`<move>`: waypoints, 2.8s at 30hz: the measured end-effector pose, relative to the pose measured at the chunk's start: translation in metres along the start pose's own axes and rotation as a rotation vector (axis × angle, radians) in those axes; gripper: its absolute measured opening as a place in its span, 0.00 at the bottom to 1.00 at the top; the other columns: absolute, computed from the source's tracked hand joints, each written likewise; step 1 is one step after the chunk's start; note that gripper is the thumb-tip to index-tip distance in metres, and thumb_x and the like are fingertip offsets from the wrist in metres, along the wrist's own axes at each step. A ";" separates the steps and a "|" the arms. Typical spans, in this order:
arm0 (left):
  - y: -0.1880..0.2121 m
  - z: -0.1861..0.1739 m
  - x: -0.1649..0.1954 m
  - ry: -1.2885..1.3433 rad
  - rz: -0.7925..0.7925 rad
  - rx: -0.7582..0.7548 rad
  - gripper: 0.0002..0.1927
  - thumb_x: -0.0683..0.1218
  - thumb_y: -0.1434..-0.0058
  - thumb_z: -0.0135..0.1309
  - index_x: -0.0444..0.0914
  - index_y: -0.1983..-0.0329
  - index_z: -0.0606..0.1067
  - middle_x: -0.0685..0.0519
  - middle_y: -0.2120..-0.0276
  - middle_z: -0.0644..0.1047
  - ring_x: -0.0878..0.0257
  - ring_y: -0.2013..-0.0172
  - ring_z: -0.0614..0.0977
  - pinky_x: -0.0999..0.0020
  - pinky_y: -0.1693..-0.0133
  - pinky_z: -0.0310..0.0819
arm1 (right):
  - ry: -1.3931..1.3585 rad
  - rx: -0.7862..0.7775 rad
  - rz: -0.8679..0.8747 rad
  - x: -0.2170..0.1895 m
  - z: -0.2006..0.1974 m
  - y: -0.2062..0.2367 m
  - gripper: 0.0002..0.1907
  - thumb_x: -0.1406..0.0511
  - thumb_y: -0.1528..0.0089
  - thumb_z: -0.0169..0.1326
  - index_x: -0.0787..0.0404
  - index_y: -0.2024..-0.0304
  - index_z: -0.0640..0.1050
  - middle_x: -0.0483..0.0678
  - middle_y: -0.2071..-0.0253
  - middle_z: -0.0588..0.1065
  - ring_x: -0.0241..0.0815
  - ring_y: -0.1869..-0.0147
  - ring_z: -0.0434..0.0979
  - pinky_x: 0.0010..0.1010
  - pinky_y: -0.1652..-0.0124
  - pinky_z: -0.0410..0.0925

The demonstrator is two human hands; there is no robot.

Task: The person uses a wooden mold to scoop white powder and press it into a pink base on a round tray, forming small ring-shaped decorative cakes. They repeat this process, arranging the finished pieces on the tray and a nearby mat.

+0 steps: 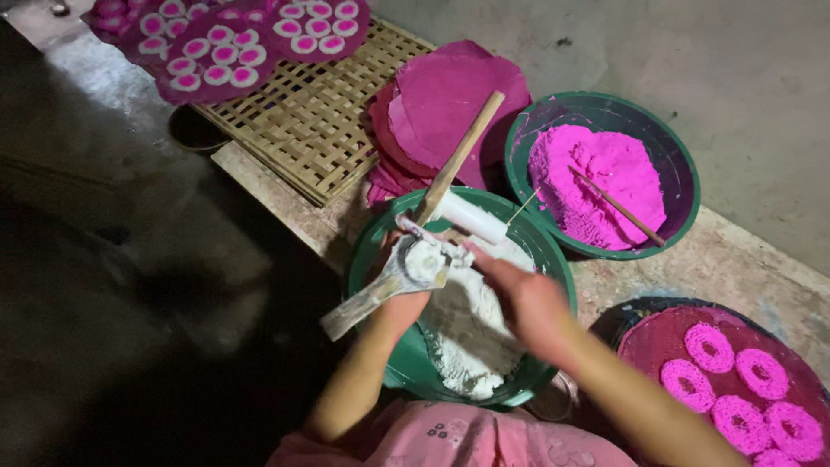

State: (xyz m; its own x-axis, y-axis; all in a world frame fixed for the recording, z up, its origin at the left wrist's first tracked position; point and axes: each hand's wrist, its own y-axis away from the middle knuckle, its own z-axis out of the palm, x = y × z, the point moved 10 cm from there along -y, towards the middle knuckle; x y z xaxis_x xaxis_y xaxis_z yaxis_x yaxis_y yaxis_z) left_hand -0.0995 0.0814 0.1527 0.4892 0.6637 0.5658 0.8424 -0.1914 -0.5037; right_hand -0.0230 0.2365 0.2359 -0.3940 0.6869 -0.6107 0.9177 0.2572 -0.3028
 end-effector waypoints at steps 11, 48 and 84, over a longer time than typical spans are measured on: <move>-0.011 -0.002 0.031 -0.175 0.166 0.087 0.23 0.53 0.42 0.61 0.43 0.44 0.75 0.33 0.26 0.53 0.32 0.38 0.67 0.42 0.41 0.69 | -0.266 -0.007 0.251 0.096 0.015 0.027 0.20 0.66 0.32 0.51 0.65 0.38 0.72 0.58 0.55 0.83 0.44 0.59 0.78 0.32 0.56 0.72; 0.196 0.148 0.391 1.128 0.360 -1.403 0.21 0.51 0.36 0.57 0.40 0.42 0.73 0.50 0.47 0.76 0.59 0.46 0.77 0.60 0.44 0.71 | 0.172 0.237 -0.395 -0.028 -0.226 0.327 0.23 0.65 0.41 0.54 0.50 0.45 0.63 0.69 0.39 0.71 0.75 0.37 0.76 0.55 0.41 0.74; 0.130 0.401 0.375 2.519 -0.553 -0.864 0.19 0.64 0.32 0.42 0.47 0.67 0.63 0.60 0.71 0.64 0.66 0.67 0.67 0.63 0.53 0.66 | -0.236 -0.202 1.142 0.266 -0.174 0.483 0.39 0.40 0.35 0.33 0.67 0.61 0.79 0.50 0.77 0.73 0.41 0.71 0.71 0.41 0.67 0.66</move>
State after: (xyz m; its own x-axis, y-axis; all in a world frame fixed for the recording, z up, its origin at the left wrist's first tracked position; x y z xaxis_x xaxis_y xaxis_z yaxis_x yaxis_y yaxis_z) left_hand 0.1023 0.5955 0.0376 -0.8380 -0.5389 0.0854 0.4897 -0.8120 -0.3176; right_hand 0.3239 0.6616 0.0547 0.6792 0.4514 -0.5788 0.7271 -0.3066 0.6142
